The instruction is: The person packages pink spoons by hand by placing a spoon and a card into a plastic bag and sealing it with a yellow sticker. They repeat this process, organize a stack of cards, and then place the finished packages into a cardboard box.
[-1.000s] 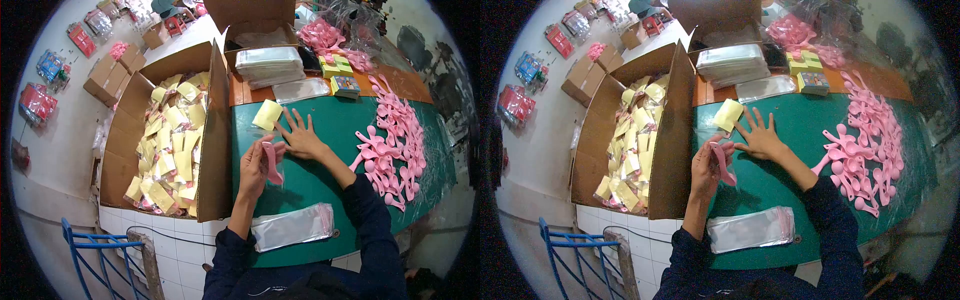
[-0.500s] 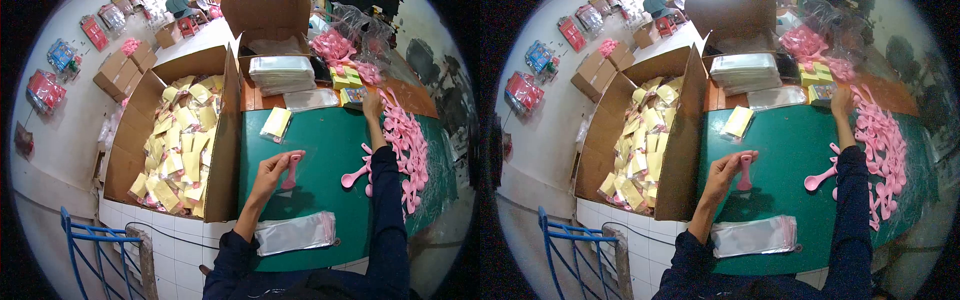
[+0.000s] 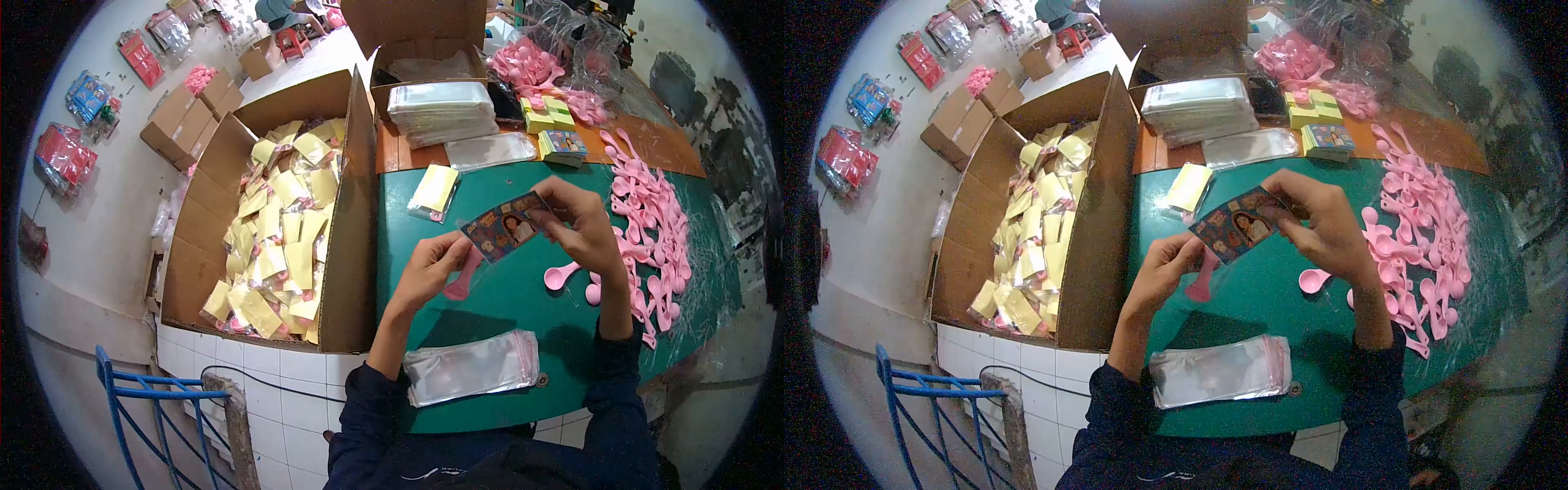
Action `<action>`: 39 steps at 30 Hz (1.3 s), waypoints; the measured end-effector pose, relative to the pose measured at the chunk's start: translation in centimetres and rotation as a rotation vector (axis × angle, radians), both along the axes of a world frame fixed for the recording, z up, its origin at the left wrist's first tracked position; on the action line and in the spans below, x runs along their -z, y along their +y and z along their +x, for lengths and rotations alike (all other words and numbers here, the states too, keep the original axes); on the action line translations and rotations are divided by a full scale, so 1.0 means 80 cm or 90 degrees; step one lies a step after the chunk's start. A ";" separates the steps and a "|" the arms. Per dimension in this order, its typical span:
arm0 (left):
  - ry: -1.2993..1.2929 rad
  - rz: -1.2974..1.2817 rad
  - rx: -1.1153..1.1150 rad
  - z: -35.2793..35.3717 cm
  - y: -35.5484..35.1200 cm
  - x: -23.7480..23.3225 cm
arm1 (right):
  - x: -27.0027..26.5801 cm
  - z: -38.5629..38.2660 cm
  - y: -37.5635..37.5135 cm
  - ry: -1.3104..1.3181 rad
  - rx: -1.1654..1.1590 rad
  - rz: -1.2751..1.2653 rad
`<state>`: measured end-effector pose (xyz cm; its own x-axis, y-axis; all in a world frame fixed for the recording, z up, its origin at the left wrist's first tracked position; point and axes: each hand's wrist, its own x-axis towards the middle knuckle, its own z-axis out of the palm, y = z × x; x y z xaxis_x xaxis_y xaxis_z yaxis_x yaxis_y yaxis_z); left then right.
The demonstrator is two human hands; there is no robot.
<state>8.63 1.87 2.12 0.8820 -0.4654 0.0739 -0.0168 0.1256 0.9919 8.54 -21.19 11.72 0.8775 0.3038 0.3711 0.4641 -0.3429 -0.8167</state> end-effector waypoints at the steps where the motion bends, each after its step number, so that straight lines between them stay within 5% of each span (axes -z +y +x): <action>1: -0.021 0.034 0.005 0.000 0.002 -0.001 | -0.001 -0.002 0.001 -0.057 -0.004 -0.064; 5: -0.031 -0.006 0.028 -0.009 -0.004 -0.031 | -0.008 -0.010 0.000 -0.132 0.072 -0.086; 8: -0.077 0.124 0.089 0.004 0.005 -0.023 | -0.018 -0.017 0.004 -0.086 0.042 -0.135; 14: 0.012 0.006 0.059 0.003 -0.001 -0.039 | -0.009 -0.012 -0.004 -0.008 0.049 -0.059; 20: -0.013 0.096 0.084 0.017 0.008 -0.042 | -0.022 -0.016 -0.002 -0.010 0.055 -0.141; 26: -0.123 0.069 0.163 0.022 -0.007 -0.041 | 0.004 -0.010 0.017 -0.039 -0.105 -0.269; 29: -0.110 0.287 0.145 0.016 -0.006 -0.057 | 0.023 -0.009 0.023 -0.098 -0.168 -0.317; 31: -0.172 0.296 0.094 0.012 -0.010 -0.047 | 0.033 -0.009 0.022 -0.114 -0.167 -0.311; 35: -0.121 0.319 0.059 0.010 -0.001 -0.024 | 0.038 0.003 0.009 0.067 -0.154 -0.199; 39: -0.029 0.080 0.007 -0.001 0.024 0.015 | 0.057 0.010 -0.002 0.217 -0.047 -0.063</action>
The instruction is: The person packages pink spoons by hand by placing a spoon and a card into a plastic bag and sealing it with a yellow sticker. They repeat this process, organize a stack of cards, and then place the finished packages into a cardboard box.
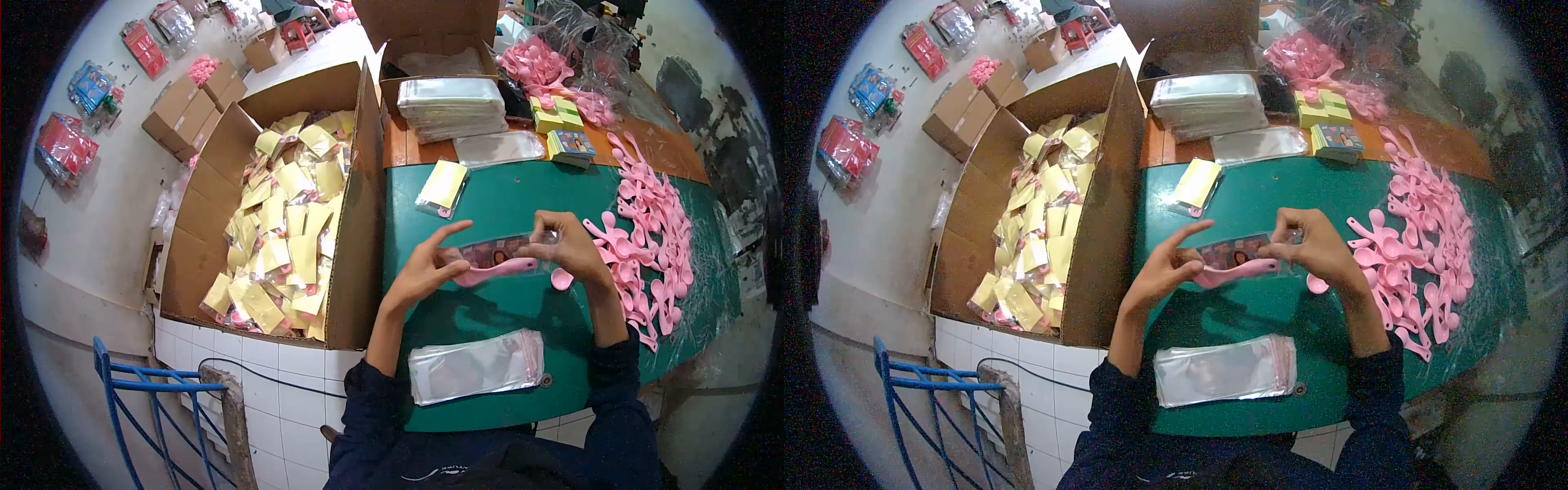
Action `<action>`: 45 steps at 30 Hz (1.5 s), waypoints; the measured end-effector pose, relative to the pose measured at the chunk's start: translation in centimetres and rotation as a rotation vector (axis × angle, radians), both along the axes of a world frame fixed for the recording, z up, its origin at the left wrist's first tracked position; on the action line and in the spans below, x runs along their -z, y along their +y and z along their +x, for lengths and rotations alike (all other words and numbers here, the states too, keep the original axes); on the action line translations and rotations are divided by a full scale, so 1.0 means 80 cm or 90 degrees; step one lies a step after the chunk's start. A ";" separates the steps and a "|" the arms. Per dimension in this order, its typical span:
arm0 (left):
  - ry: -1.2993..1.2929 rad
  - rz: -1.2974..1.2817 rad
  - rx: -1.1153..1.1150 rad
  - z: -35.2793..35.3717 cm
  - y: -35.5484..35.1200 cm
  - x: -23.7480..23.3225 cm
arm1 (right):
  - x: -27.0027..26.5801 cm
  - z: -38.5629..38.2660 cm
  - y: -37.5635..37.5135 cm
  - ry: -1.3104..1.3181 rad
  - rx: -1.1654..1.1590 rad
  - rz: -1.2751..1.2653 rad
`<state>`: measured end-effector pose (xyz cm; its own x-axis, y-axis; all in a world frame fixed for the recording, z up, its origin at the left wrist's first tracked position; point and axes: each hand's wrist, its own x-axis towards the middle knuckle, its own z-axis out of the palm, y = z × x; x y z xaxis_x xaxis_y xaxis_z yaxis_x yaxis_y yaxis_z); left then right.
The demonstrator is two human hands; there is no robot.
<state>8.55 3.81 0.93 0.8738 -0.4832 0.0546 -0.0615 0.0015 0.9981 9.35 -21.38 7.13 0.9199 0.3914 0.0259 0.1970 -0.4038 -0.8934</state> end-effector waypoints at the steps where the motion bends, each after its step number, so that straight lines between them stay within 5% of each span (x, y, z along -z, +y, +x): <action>1: 0.035 -0.075 -0.046 -0.005 -0.001 0.004 | 0.007 0.000 0.000 0.029 0.008 0.044; 5: 0.114 -0.157 -0.161 -0.005 -0.003 0.009 | 0.000 -0.007 0.012 0.204 -0.004 0.128; 8: 0.122 -0.176 -0.163 -0.007 -0.009 0.007 | 0.033 0.003 0.003 0.123 -0.003 0.110; 17: 0.158 -0.234 -0.166 -0.008 -0.018 0.010 | 0.002 -0.004 0.005 0.297 -0.048 0.199; 21: -0.060 -0.007 -0.384 -0.010 -0.035 0.029 | 0.013 0.000 0.004 0.161 0.018 0.080; 25: 0.123 -0.042 -0.313 -0.027 -0.036 0.031 | 0.031 -0.011 0.031 -0.226 0.116 -0.106; 30: 0.076 -0.032 -0.303 -0.042 -0.037 0.041 | 0.033 -0.030 0.055 -0.608 0.222 -0.287; 31: 0.071 -0.041 -0.290 -0.042 -0.035 0.044 | 0.031 -0.033 0.058 -0.569 0.182 -0.311; 34: 0.415 -0.280 -0.113 -0.045 -0.031 0.027 | 0.031 -0.037 0.061 -0.422 0.024 -0.334; 37: 0.427 -0.183 -0.134 -0.049 -0.034 0.023 | 0.038 -0.036 0.054 -0.233 -0.133 -0.249; 40: 0.336 -0.113 -0.103 -0.052 -0.030 0.038 | 0.053 -0.019 0.055 -0.368 -0.085 -0.278; 45: 0.242 -0.040 -0.080 -0.051 -0.019 0.037 | 0.088 -0.011 0.046 -0.369 -0.075 -0.365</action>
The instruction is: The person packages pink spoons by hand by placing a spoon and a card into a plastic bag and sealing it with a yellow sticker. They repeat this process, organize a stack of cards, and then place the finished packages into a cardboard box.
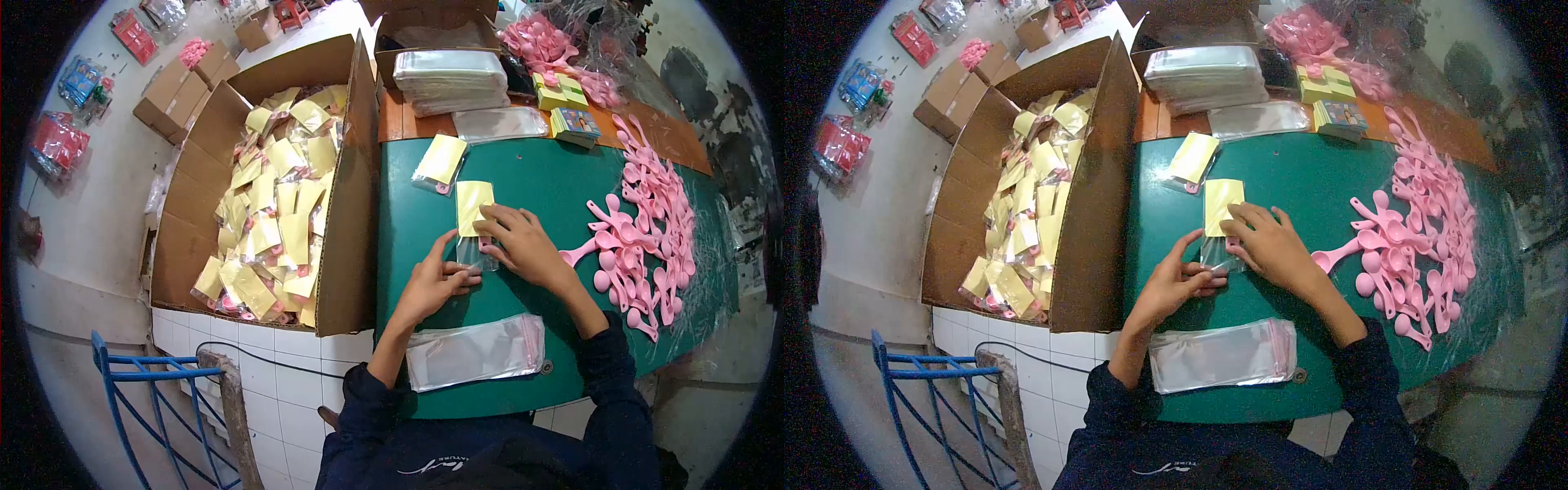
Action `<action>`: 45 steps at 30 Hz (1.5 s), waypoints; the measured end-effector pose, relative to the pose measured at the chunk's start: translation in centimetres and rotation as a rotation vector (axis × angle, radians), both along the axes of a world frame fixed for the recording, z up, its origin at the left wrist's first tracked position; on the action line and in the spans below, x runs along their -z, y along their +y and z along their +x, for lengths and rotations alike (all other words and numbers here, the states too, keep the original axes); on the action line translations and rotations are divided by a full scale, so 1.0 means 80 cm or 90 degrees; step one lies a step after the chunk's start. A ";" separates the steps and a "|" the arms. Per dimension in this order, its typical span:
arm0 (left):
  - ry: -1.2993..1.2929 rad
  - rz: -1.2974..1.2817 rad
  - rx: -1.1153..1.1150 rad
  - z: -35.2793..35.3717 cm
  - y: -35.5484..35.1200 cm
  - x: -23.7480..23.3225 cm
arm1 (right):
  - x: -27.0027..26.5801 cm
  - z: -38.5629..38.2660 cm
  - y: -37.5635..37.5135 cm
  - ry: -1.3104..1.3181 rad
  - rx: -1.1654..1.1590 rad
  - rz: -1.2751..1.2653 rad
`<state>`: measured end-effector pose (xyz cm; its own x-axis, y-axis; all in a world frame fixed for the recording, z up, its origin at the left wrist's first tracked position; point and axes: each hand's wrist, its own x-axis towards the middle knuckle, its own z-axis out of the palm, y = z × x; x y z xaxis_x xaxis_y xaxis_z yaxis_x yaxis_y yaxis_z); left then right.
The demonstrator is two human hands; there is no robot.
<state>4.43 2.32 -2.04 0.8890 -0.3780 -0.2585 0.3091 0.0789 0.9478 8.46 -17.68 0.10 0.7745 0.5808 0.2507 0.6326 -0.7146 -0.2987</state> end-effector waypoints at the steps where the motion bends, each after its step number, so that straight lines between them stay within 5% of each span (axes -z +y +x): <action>1: -0.028 0.031 -0.001 0.000 0.002 0.001 | -0.003 -0.002 0.002 0.003 0.009 -0.013; 7: -0.068 0.159 0.032 -0.002 0.011 -0.015 | 0.001 0.003 -0.001 -0.008 0.033 -0.037; 11: -0.048 0.099 0.039 -0.002 0.013 -0.013 | 0.012 0.003 0.000 -0.071 0.049 -0.024; 14: -0.029 0.062 0.029 -0.001 0.014 -0.008 | -0.011 -0.005 0.008 0.033 -0.026 0.101; 17: 0.019 -0.002 0.027 0.001 0.018 -0.004 | -0.024 -0.022 0.020 0.125 -0.116 0.086; 28: 0.093 -0.047 -0.003 0.012 0.019 0.003 | -0.001 -0.032 0.036 0.129 -0.096 0.088; 33: -0.036 0.115 -0.060 0.016 0.006 -0.001 | -0.006 -0.041 0.044 0.050 -0.121 0.079; 36: -0.077 0.127 -0.103 0.013 -0.001 0.004 | -0.009 -0.041 0.039 0.088 -0.141 0.097; 40: -0.039 0.088 -0.134 0.011 -0.003 -0.006 | -0.038 -0.033 -0.004 0.412 -0.199 0.339; 42: -0.035 0.064 -0.112 0.012 0.003 0.001 | -0.057 -0.015 -0.070 0.434 -0.188 0.375; 43: -0.033 0.050 -0.101 0.012 0.004 0.003 | -0.073 -0.007 -0.116 0.539 -0.106 0.416; 45: -0.029 0.058 -0.071 0.013 0.008 -0.007 | -0.085 0.019 -0.196 0.362 0.194 0.426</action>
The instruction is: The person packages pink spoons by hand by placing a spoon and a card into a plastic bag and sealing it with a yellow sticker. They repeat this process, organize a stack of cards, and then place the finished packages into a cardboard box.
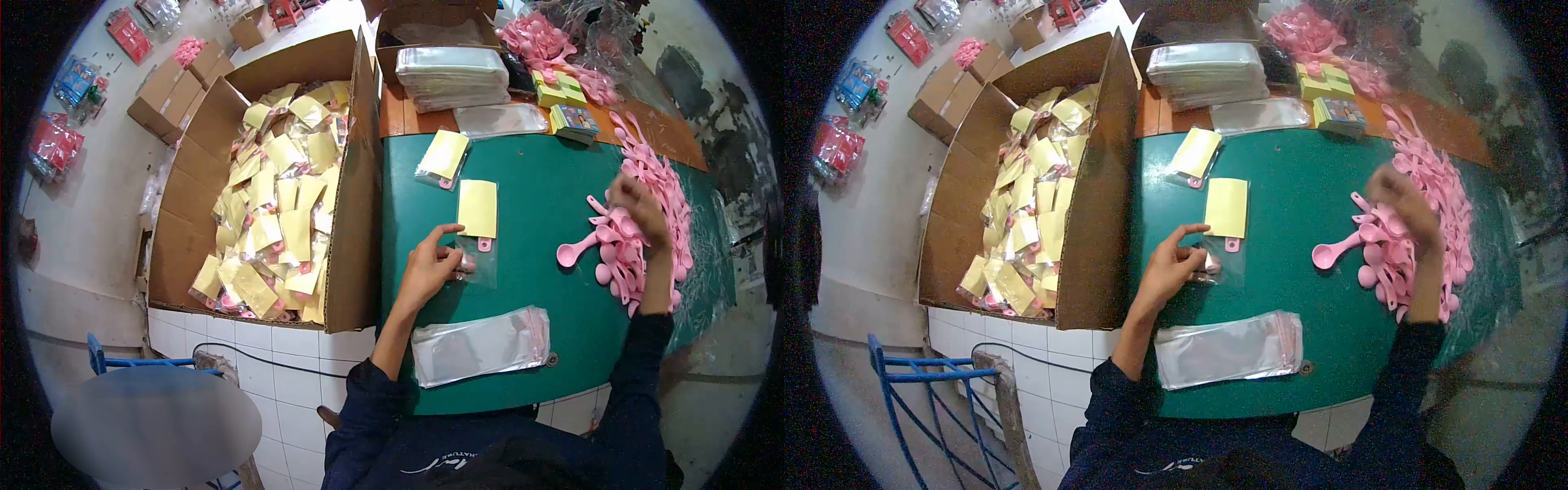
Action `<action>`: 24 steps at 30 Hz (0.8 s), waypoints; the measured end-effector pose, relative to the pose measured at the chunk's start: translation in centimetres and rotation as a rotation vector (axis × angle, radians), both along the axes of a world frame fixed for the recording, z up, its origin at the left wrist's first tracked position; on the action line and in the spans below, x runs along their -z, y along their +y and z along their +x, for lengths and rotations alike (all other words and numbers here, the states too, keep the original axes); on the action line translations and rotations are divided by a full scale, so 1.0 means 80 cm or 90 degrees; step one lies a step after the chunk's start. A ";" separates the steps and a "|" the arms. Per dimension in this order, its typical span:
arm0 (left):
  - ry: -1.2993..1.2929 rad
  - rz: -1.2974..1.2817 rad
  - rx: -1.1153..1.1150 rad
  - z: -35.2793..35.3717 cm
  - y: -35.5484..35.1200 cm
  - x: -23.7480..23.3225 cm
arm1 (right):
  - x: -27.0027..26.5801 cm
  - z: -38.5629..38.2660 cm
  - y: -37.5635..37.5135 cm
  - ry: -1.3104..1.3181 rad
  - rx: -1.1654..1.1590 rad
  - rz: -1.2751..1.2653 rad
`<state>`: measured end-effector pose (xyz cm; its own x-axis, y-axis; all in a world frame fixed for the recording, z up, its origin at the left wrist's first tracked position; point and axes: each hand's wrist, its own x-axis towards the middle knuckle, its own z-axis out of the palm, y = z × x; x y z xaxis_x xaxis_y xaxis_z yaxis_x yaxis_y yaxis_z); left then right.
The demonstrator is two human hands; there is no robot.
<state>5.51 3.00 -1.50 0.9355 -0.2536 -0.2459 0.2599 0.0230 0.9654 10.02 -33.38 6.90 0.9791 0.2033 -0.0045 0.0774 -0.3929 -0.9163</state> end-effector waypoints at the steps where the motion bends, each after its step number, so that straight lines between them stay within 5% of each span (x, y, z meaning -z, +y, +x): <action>1: 0.002 0.004 0.016 0.001 0.001 -0.004 | 0.014 0.024 -0.060 -0.103 0.092 -0.100; 6: 0.005 -0.025 0.048 0.001 0.003 0.004 | 0.021 -0.019 0.021 -0.250 0.028 -0.282; 8: 0.054 -0.075 0.047 0.002 0.005 0.002 | 0.037 -0.045 0.111 -0.208 -0.048 -0.239; 11: 0.052 -0.143 0.045 0.003 0.007 -0.004 | 0.082 -0.072 0.198 -0.355 -0.059 -0.217; 18: 0.011 -0.151 0.133 -0.004 0.015 -0.006 | 0.106 -0.067 0.200 -0.254 -0.059 -0.065; 22: -0.237 0.135 0.137 -0.007 0.003 -0.006 | 0.106 -0.063 0.191 -0.168 -0.060 -0.011; 24: -0.168 0.174 0.106 -0.008 -0.001 -0.008 | 0.109 -0.061 0.189 -0.120 -0.066 0.030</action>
<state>4.90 2.88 -0.86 0.9275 -0.3647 -0.0818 -0.0193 -0.2653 0.9640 5.15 -18.25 -1.86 0.9356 0.2990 0.1878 0.2864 -0.3316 -0.8989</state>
